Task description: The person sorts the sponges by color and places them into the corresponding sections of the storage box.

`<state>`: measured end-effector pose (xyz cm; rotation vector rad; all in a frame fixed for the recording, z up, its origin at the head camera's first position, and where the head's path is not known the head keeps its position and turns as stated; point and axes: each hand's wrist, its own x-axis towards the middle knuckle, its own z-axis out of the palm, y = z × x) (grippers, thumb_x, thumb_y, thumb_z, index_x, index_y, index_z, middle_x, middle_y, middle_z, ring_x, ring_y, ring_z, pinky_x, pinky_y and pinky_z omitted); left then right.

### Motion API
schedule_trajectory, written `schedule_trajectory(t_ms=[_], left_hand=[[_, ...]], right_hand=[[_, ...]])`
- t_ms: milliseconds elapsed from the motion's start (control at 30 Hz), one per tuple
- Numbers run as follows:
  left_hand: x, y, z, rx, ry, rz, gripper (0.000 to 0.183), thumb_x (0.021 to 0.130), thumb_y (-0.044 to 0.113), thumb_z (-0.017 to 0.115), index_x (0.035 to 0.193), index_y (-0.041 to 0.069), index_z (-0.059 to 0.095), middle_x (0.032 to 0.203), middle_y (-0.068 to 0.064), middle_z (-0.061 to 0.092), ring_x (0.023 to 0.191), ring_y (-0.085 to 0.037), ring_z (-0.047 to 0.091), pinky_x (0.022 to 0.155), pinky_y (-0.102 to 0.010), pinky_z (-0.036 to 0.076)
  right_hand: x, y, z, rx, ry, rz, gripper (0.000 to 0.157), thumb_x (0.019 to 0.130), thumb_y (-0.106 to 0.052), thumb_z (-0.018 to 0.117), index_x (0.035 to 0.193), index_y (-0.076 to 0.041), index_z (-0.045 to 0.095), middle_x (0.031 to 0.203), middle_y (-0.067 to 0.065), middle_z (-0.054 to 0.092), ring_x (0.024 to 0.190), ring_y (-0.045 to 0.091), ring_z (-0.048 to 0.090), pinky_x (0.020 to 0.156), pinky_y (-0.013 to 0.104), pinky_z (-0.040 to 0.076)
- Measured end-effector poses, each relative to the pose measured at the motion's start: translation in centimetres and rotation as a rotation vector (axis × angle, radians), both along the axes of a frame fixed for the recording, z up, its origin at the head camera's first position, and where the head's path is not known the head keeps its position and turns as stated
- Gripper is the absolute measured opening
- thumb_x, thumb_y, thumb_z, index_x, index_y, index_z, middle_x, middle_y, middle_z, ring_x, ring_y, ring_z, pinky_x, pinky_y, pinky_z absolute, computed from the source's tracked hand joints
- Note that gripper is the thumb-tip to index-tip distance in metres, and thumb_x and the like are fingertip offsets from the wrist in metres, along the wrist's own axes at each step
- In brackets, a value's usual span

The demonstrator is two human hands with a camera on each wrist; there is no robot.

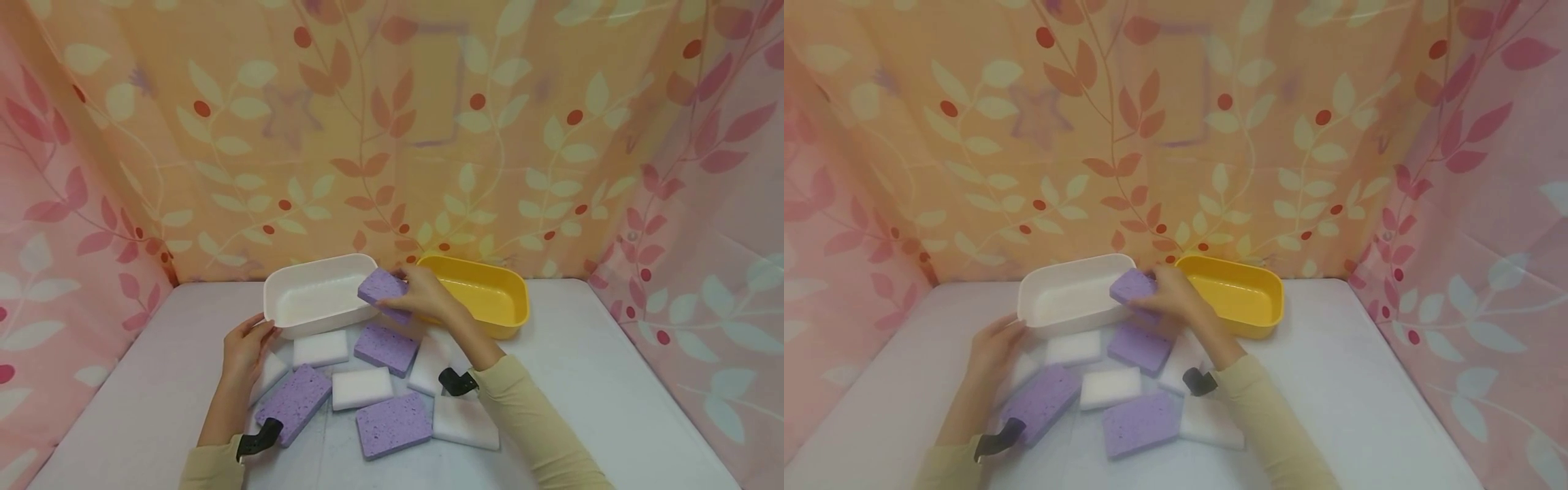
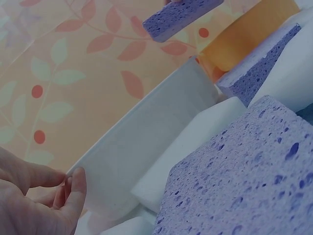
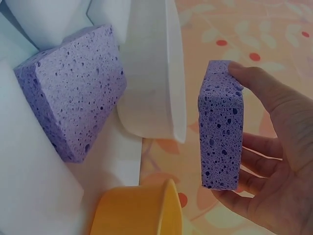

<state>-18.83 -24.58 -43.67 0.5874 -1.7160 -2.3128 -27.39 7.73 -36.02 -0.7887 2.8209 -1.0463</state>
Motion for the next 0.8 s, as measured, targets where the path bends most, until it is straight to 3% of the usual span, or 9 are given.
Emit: schedule_trajectory(t_ms=[567, 800], left_hand=[[0.1, -0.2, -0.2, -0.002, -0.01, -0.018, 0.057, 0.104, -0.007, 0.055, 0.156, -0.015, 0.032, 0.091, 0.008, 0.061, 0.078, 0.001, 0.069, 0.088, -0.016, 0.059], [0.0, -0.1, -0.2, -0.006, 0.004, -0.009, 0.056, 0.104, -0.008, 0.055, 0.155, -0.017, 0.033, 0.091, 0.005, 0.06, 0.078, 0.001, 0.069, 0.088, -0.016, 0.059]], right_hand=[[-1.4, -2.5, 0.2, -0.015, 0.016, -0.058, 0.062, 0.083, -0.037, 0.091, 0.128, 0.0, 0.069, 0.115, 0.012, 0.072, 0.1, 0.024, 0.064, 0.095, 0.039, 0.057], [-2.2, -3.6, -0.2, -0.027, 0.031, -0.053, 0.06, 0.083, -0.038, 0.091, 0.123, 0.002, 0.07, 0.106, 0.011, 0.071, 0.093, 0.022, 0.061, 0.083, 0.032, 0.053]])
